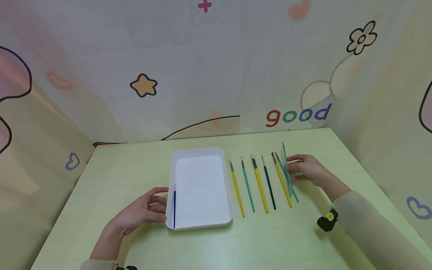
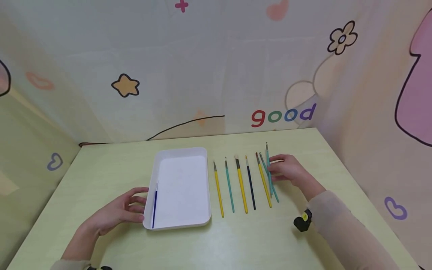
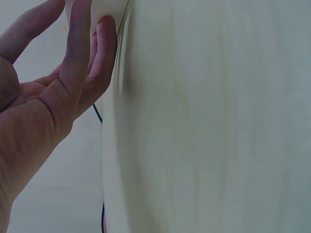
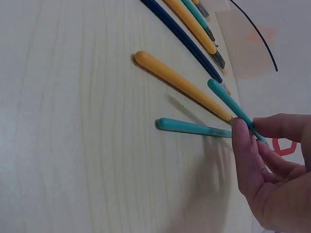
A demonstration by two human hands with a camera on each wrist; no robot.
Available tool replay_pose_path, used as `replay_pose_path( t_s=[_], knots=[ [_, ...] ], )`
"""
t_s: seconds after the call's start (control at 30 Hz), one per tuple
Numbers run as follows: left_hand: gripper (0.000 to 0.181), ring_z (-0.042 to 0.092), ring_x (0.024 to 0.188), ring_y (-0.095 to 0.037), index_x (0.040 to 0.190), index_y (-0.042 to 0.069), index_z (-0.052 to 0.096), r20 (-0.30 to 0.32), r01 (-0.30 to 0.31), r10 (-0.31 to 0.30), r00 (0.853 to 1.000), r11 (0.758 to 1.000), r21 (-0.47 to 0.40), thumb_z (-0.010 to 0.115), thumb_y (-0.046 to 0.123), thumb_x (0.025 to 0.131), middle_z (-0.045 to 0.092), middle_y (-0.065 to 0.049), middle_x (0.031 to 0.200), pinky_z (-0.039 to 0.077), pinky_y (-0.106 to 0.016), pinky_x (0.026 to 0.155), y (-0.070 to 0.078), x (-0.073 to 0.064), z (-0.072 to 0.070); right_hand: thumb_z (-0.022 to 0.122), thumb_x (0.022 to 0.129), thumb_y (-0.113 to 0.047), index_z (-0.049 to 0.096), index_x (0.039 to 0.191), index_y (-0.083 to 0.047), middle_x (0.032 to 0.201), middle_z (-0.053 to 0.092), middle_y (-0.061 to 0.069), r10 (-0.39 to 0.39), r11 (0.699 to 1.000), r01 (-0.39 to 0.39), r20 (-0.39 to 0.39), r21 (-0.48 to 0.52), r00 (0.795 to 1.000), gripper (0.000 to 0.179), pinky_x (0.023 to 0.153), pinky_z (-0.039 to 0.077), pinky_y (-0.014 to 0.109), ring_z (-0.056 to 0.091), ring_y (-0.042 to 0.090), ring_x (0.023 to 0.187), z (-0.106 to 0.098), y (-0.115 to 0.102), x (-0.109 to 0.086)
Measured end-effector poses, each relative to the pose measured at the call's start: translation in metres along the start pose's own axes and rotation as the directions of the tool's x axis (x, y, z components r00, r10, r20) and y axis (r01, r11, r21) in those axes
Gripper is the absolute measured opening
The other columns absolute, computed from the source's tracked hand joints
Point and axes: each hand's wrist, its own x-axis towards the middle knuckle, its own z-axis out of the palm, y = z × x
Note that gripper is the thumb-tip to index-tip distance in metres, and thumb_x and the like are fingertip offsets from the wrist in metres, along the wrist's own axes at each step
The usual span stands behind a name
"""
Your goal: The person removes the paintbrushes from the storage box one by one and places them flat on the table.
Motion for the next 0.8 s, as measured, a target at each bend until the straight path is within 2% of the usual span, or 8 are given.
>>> replay_pose_path(
  t_s=[0.17,0.37,0.57,0.8],
  knots=[
    [0.089,0.061,0.115,-0.035,0.157,0.000,0.025,0.014,-0.024,0.024,1.000,1.000,-0.006,0.079,-0.003,0.085,0.047,-0.028,0.134,0.056,-0.039,0.091,0.001,-0.001,-0.001,0.063,0.100,-0.009,0.041,0.145,0.013,0.120,0.062,0.024,-0.017,0.990,0.014,-0.019,-0.141,1.000,0.056,0.075,0.062,0.033,0.065,0.016,0.082,-0.004,0.005,0.001],
    [0.088,0.062,0.115,-0.035,0.156,0.002,0.027,0.013,-0.020,0.020,1.000,1.000,-0.006,0.079,-0.002,0.085,0.048,-0.026,0.134,0.056,-0.039,0.091,0.000,-0.001,-0.001,0.067,0.094,-0.008,0.051,0.135,0.015,0.111,0.064,0.023,-0.057,0.949,0.032,-0.071,-0.314,0.996,0.050,0.068,0.061,0.033,0.065,0.018,0.076,-0.004,0.010,0.004],
    [0.090,0.061,0.115,-0.034,0.157,0.002,0.026,0.012,-0.022,0.022,1.000,1.000,-0.010,0.079,-0.002,0.085,0.047,-0.027,0.134,0.056,-0.038,0.090,-0.001,-0.002,-0.002,0.070,0.090,-0.006,0.056,0.126,0.017,0.100,0.066,0.022,-0.130,0.909,0.073,-0.112,-0.411,0.985,0.045,0.062,0.059,0.031,0.065,0.016,0.068,0.001,0.010,0.003],
    [0.090,0.061,0.113,-0.034,0.157,0.002,0.027,-0.006,-0.005,0.005,1.000,1.000,-0.022,0.080,-0.003,0.084,0.048,-0.027,0.134,0.057,-0.040,0.090,0.000,0.000,0.000,0.070,0.091,-0.007,0.056,0.124,0.018,0.099,0.066,0.024,-0.197,0.856,0.104,-0.132,-0.506,0.972,0.044,0.060,0.056,0.031,0.064,0.019,0.065,0.006,0.004,-0.001]
  ],
)
